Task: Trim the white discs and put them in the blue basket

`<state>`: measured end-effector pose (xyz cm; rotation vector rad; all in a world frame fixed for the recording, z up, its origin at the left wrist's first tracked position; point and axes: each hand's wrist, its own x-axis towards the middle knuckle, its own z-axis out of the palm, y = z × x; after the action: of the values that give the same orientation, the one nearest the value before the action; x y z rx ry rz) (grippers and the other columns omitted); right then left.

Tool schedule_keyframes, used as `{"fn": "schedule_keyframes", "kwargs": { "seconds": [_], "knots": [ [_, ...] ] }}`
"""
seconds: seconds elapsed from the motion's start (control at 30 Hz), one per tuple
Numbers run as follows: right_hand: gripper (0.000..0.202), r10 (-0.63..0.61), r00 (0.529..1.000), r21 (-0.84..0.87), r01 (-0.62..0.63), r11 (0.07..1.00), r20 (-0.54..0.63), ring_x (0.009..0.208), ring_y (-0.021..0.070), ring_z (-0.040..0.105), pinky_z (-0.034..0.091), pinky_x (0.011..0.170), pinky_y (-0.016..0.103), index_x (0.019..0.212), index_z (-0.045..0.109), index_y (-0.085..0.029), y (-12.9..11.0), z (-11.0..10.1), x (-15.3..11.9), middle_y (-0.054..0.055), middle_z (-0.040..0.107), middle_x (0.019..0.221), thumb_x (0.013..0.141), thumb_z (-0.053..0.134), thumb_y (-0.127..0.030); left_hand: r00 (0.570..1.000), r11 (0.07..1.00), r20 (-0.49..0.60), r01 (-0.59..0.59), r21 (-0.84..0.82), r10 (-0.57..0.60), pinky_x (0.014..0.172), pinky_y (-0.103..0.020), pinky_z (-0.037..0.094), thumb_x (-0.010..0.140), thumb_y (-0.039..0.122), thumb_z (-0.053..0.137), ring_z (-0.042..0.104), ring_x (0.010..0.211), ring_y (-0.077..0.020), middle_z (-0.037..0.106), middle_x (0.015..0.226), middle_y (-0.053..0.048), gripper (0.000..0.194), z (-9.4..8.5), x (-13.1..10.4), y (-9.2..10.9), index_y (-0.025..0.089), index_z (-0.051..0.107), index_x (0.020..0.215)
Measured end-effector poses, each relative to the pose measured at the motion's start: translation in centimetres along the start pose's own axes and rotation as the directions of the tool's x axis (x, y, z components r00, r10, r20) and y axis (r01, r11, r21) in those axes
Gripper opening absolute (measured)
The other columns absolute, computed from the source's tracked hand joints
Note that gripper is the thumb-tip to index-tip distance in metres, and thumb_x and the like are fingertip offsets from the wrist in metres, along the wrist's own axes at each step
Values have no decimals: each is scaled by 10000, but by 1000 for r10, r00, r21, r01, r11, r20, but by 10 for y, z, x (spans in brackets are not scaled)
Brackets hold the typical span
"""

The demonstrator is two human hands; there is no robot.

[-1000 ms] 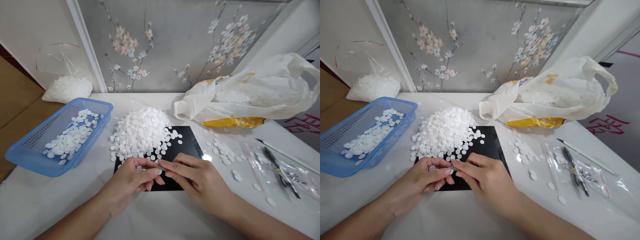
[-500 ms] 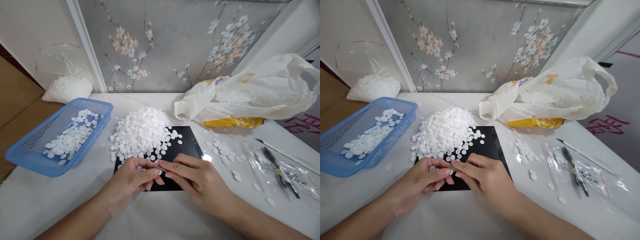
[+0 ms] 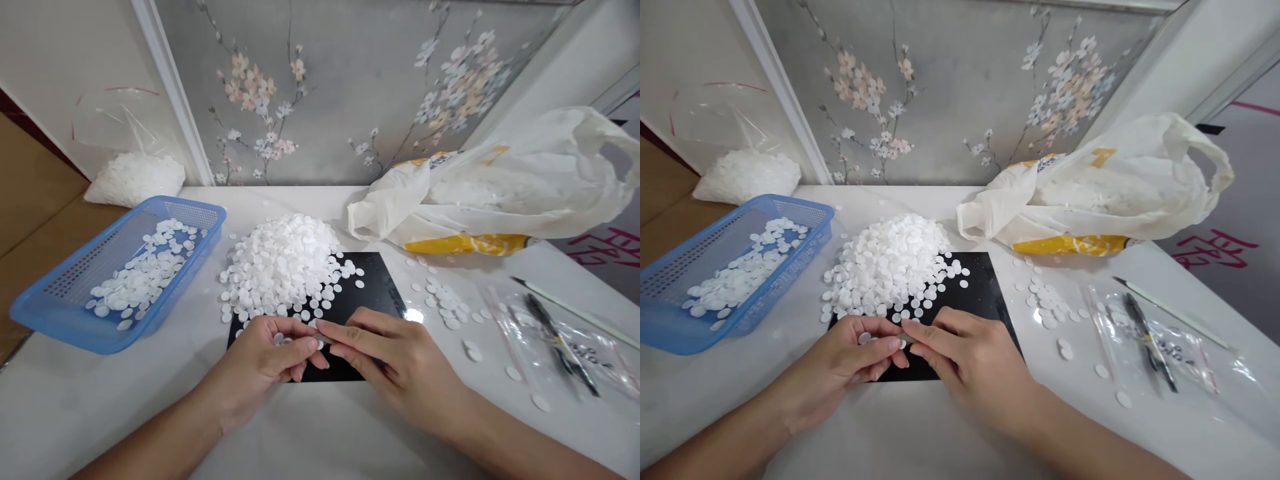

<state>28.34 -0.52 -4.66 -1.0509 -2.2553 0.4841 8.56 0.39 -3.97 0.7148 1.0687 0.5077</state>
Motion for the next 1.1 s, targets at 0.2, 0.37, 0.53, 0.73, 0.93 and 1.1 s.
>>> {"fn": "schedule_keyframes", "kwargs": {
  "seconds": [0.2, 0.37, 0.53, 0.73, 0.93, 1.1],
  "knots": [
    [268, -29, 1000, -53, 28, 998, -9, 613, 92, 533, 424, 522, 197, 1138, 645, -168, -1, 0, -1, 29, 580, 719, 915, 496, -163, 1000, 1000, -8, 15, -14, -15, 565, -172, 378, 742, 332, 702, 440, 508, -32, 692, 730, -61, 242, -1, 0, -1, 117, 668, 847],
    [268, 25, 999, -74, -27, 997, -24, 596, 89, 526, 402, 508, 197, 1133, 655, -197, 1, 1, -1, 25, 570, 713, 924, 488, -187, 999, 999, -13, 42, -21, -42, 517, -148, 357, 741, 321, 709, 428, 491, -23, 692, 723, -63, 219, 0, 2, 0, 118, 669, 812],
    [307, 132, 991, -81, -133, 988, -23, 591, 88, 517, 417, 537, 196, 1185, 624, -220, 6, 0, 0, 22, 527, 727, 947, 432, -203, 999, 999, -13, 37, -29, -37, 466, -129, 303, 743, 321, 709, 417, 489, -18, 684, 731, -58, 231, -1, 3, -1, 127, 677, 865],
    [329, 368, 930, -180, -365, 913, -18, 648, 133, 553, 442, 565, 243, 1254, 499, -228, 22, -2, 5, 30, 555, 822, 964, 364, -303, 998, 997, -24, -64, -48, 63, 415, -127, 217, 757, 360, 693, 356, 476, -13, 617, 675, -12, 243, -4, 3, 2, 128, 623, 781],
    [271, 410, 912, -80, -407, 910, 24, 576, 134, 529, 411, 554, 252, 726, 526, -186, 29, 3, 14, 11, 549, 664, 941, 409, -304, 964, 951, -197, -219, -220, 177, 420, -158, 280, 823, 201, 502, 420, 528, -68, 582, 699, -29, 145, -22, 1, 21, 152, 497, 687],
    [113, 288, 939, 85, -307, 948, 187, 711, 114, 578, 454, 655, 232, 814, 609, -189, 24, 19, 14, 22, 585, 857, 881, 520, -166, 939, 927, -251, -293, -235, 233, 384, -182, 236, 804, 197, 421, 382, 491, -83, 527, 631, -40, 214, -33, 0, 29, 144, 473, 603]
  ]
}}
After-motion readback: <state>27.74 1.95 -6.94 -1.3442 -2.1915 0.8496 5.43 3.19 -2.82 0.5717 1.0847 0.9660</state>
